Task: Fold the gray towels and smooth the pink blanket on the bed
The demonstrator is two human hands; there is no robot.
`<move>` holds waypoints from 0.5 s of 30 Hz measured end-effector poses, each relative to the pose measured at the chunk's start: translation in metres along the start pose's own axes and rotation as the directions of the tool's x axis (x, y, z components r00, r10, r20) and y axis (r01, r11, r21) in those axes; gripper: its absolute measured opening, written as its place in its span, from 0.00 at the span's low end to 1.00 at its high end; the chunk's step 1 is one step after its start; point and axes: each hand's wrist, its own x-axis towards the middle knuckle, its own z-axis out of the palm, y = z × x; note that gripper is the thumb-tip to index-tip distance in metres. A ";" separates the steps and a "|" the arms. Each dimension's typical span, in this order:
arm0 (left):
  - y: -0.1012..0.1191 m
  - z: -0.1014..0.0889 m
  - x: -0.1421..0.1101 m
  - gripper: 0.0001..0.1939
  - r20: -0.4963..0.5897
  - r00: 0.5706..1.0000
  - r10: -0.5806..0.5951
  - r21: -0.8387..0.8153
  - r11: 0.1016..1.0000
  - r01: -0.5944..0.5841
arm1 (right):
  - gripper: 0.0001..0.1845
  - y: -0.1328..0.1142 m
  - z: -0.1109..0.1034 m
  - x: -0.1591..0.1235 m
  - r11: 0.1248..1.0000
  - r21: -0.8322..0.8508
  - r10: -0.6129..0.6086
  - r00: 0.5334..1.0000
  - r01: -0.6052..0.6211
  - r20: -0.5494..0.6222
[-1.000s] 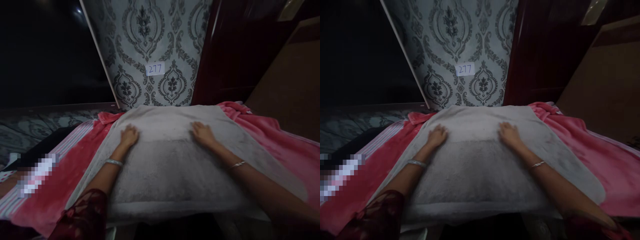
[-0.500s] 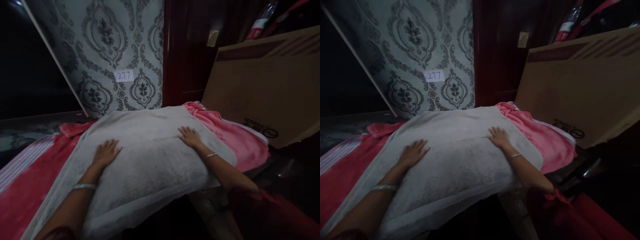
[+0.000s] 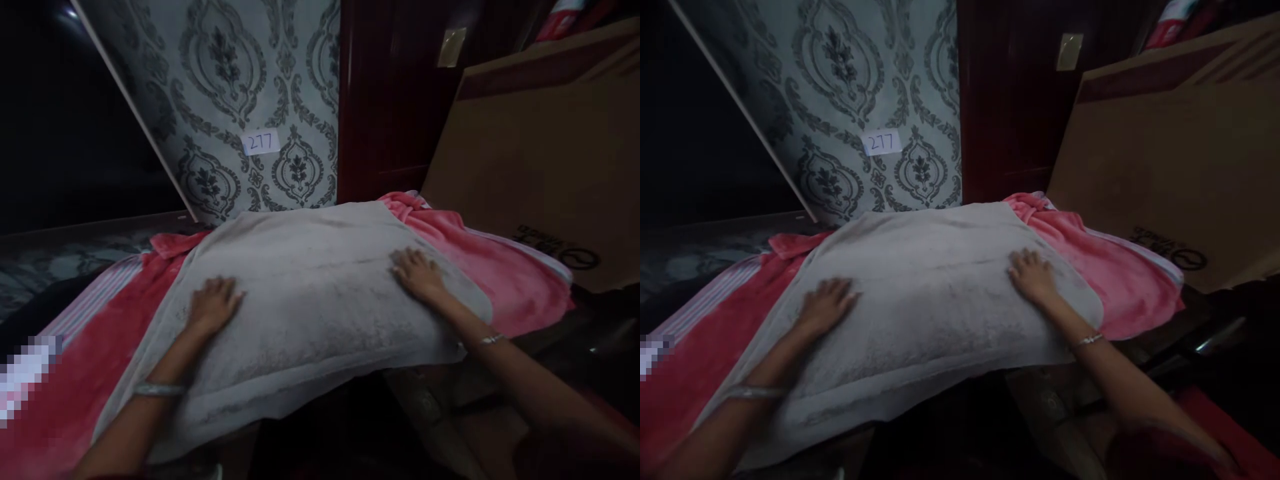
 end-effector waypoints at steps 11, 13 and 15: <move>0.087 0.028 -0.060 0.33 0.127 0.900 0.418 -0.168 0.903 -0.396 | 0.30 -0.102 0.011 -0.080 0.900 0.088 -0.433 0.898 0.426 0.077; 0.057 0.026 -0.066 0.32 0.147 0.935 0.323 -0.107 0.945 -0.310 | 0.30 -0.055 0.014 -0.075 0.948 0.026 -0.319 0.946 0.318 0.060; 0.021 0.025 -0.074 0.32 0.163 0.966 0.201 -0.033 0.980 -0.198 | 0.30 -0.005 0.017 -0.075 0.981 -0.027 -0.190 0.982 0.190 0.020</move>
